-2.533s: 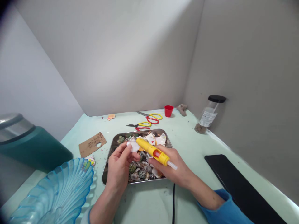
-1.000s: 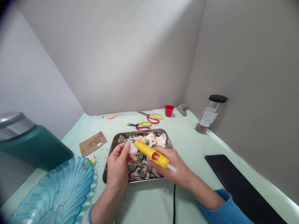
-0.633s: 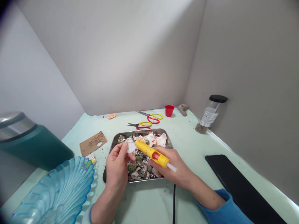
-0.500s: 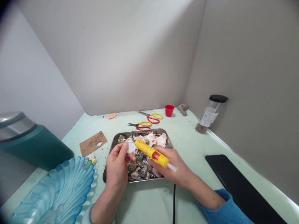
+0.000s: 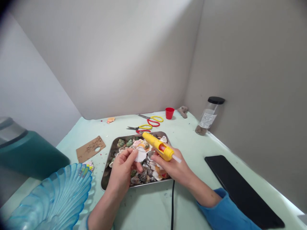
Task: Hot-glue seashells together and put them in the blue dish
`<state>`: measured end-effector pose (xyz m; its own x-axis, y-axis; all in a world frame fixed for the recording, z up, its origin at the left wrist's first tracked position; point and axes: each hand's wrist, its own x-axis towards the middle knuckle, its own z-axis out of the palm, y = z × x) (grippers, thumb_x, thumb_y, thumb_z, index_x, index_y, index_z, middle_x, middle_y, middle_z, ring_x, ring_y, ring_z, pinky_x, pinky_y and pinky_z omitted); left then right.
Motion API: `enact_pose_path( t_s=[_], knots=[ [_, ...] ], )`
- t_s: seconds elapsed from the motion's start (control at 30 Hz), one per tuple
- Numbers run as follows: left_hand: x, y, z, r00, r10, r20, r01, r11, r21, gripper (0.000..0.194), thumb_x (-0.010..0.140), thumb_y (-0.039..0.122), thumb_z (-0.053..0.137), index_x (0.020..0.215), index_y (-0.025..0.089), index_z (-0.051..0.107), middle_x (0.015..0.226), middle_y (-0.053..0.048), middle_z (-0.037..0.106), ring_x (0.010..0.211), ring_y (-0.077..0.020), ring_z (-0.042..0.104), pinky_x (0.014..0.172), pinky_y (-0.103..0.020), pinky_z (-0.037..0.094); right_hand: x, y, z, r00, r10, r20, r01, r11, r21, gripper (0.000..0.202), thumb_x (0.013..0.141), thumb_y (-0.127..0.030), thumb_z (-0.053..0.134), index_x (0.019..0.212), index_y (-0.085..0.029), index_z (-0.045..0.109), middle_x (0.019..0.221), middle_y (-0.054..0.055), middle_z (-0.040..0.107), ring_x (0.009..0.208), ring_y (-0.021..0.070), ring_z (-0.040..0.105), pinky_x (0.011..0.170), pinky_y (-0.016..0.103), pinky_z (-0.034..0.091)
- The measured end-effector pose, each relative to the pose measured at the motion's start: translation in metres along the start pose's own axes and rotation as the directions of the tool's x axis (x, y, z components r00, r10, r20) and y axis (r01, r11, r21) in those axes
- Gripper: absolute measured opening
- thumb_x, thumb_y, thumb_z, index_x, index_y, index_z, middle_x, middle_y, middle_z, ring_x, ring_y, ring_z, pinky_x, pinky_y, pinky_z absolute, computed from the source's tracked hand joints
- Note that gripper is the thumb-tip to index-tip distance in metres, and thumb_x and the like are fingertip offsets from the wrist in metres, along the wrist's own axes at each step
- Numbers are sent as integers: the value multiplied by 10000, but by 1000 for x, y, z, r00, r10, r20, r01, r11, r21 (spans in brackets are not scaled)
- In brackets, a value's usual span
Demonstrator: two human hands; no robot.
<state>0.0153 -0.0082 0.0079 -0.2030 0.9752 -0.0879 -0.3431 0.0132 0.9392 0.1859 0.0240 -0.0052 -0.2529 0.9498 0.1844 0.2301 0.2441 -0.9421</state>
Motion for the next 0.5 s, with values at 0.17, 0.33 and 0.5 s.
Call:
enact_pose_path(
  t_s=[0.17, 0.33, 0.5],
  knots=[
    [-2, -2, 1, 990, -50, 132, 36, 994, 107, 287, 744, 415, 689, 732, 170, 539, 397, 30, 584, 332, -96, 511, 401, -180, 422, 0, 1, 1, 999, 52, -13, -51, 998, 22, 284, 777, -452, 691, 861, -183, 660, 696, 3, 638, 602, 159, 584, 549, 260, 490],
    [-3, -1, 2, 977, -69, 203, 43, 991, 127, 306, 737, 442, 683, 739, 187, 515, 411, 0, 619, 339, -118, 531, 409, -205, 448, -1, 2, 2, 998, 62, -34, -58, 995, 87, 263, 790, -415, 687, 924, -191, 654, 743, 1, 647, 647, 159, 596, 580, 256, 496],
    [-3, 1, 4, 969, -84, 234, 54, 990, 133, 315, 725, 439, 694, 782, 184, 519, 417, 5, 612, 338, -129, 541, 403, -212, 446, 0, 5, 2, 999, 37, -26, -33, 993, 114, 255, 810, -416, 669, 926, -191, 651, 758, 4, 643, 650, 155, 597, 587, 257, 499]
  ],
)
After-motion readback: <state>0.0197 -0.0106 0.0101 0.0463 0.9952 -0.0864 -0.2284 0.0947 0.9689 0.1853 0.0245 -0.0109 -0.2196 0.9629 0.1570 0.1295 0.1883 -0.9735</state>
